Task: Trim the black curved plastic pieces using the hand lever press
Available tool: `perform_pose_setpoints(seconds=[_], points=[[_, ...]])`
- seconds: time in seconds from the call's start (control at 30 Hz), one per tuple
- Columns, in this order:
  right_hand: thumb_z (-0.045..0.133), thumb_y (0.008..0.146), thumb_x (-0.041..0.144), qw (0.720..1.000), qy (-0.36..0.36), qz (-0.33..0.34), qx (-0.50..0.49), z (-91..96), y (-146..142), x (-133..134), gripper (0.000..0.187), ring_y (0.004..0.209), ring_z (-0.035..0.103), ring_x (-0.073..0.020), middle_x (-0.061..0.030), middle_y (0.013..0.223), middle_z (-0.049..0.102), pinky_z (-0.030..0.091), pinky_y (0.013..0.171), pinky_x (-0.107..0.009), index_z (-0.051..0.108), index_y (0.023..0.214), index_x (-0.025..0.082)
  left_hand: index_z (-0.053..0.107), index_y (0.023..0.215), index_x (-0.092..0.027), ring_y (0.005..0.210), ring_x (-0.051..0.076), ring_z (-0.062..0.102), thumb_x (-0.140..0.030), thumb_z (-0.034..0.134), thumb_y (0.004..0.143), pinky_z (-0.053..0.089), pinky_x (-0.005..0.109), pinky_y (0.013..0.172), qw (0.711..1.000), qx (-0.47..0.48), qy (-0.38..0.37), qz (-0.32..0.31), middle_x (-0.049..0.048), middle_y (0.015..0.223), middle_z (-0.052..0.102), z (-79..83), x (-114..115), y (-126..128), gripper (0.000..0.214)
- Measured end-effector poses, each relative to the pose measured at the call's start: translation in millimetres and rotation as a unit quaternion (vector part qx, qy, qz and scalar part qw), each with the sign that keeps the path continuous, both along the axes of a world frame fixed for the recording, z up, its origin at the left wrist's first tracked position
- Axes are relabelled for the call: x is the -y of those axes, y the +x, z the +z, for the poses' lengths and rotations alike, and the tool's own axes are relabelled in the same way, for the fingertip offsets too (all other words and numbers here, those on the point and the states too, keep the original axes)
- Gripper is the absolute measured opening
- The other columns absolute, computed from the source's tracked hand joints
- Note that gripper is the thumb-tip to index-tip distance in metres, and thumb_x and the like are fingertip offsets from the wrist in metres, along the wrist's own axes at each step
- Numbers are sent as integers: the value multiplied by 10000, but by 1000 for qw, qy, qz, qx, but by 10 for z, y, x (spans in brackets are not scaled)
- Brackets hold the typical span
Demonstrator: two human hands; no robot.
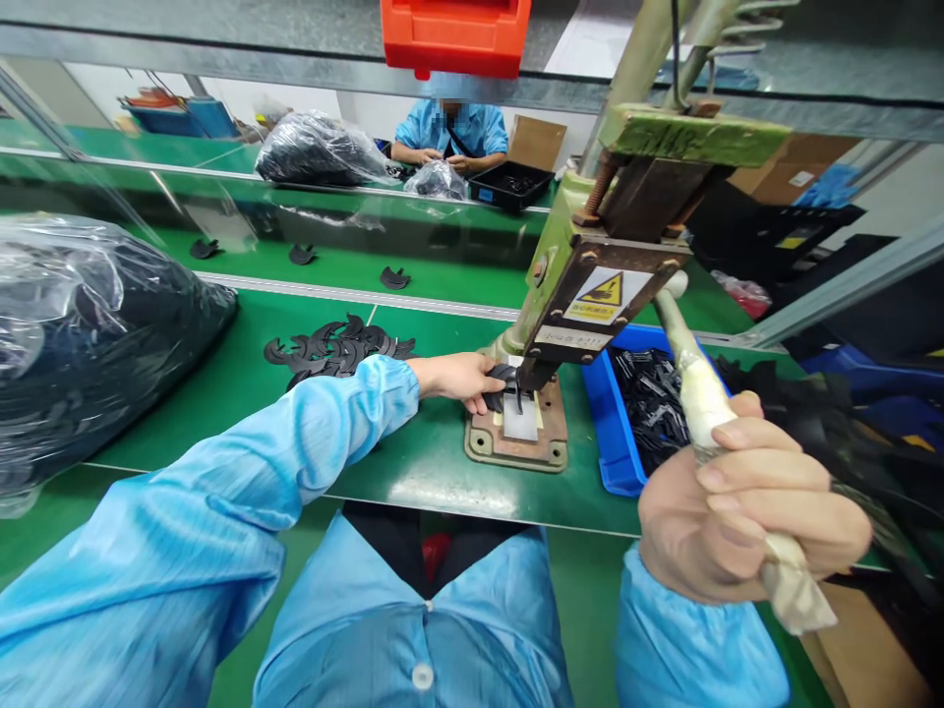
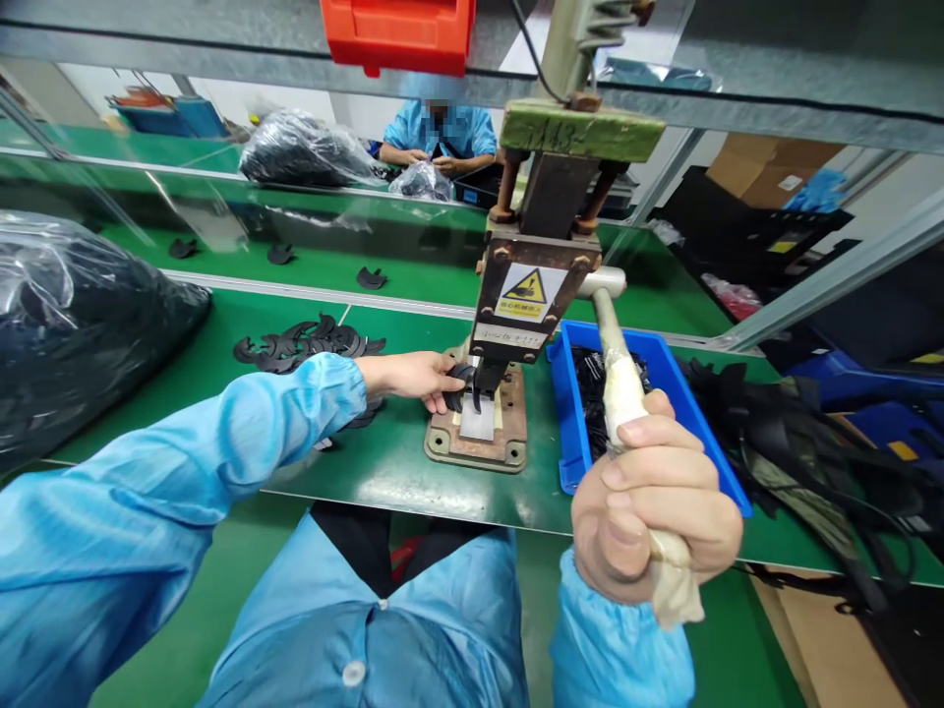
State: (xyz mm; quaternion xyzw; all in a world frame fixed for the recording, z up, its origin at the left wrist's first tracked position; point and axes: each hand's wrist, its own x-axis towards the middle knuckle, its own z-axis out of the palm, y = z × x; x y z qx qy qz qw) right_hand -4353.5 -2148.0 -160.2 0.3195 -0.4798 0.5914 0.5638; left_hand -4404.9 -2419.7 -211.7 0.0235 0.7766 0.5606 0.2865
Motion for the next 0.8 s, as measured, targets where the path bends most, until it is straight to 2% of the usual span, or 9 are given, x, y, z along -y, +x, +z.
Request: perform_pose_setpoints(seconds=[0.13, 0.33, 0.47, 0.6, 0.7, 0.8], points=[[810, 720, 504, 1000, 14, -10, 7, -5, 11, -12, 612, 624, 575, -196, 50, 531, 416, 640, 955, -505, 275, 577, 244, 670, 1138, -151, 646, 192, 774, -268, 716, 1001, 631, 253, 597, 1000, 6, -7, 17, 59, 776, 759, 31, -23, -10, 186], [798, 779, 428, 1000, 20, 9, 10, -5, 51, -5, 525, 684, 606, -195, 43, 565, 452, 625, 1011, -511, 338, 590, 260, 639, 1222, -147, 702, 214, 800, -265, 700, 1014, 667, 281, 656, 996, 69, 5, 47, 86, 842, 778, 38, -44, -18, 247], [797, 772, 457, 1000, 14, 6, 3, -1, 49, 8, 549, 670, 602, -182, 53, 553, 431, 637, 993, -475, 320, 591, 255, 630, 1206, -138, 684, 211, 791, -242, 637, 1045, 673, 294, 643, 994, 104, 1, 34, 94, 825, 768, 28, -31, -78, 192], [786, 776, 480, 999, 11, -15, 27, -14, 46, 14, 574, 667, 601, -200, 46, 548, 417, 630, 1012, -531, 292, 597, 248, 624, 1225, -121, 671, 209, 791, -198, 614, 1049, 672, 287, 649, 990, 140, 16, 29, 107, 813, 772, 45, -31, -123, 192], [801, 769, 473, 1000, 19, 3, -7, -15, 28, 9, 621, 651, 595, -171, 52, 536, 408, 640, 979, -479, 259, 583, 235, 605, 1274, -97, 699, 228, 809, -174, 593, 1054, 680, 294, 669, 985, 164, 46, 37, 131, 831, 784, 70, -48, -111, 234], [829, 791, 493, 999, 30, 9, -32, 112, 8, -7, 491, 639, 600, -139, 69, 579, 451, 638, 897, -423, 419, 646, 266, 610, 1286, -90, 682, 225, 810, -179, 601, 1051, 680, 281, 673, 980, 171, 79, 56, 129, 833, 788, 75, -61, -70, 251]])
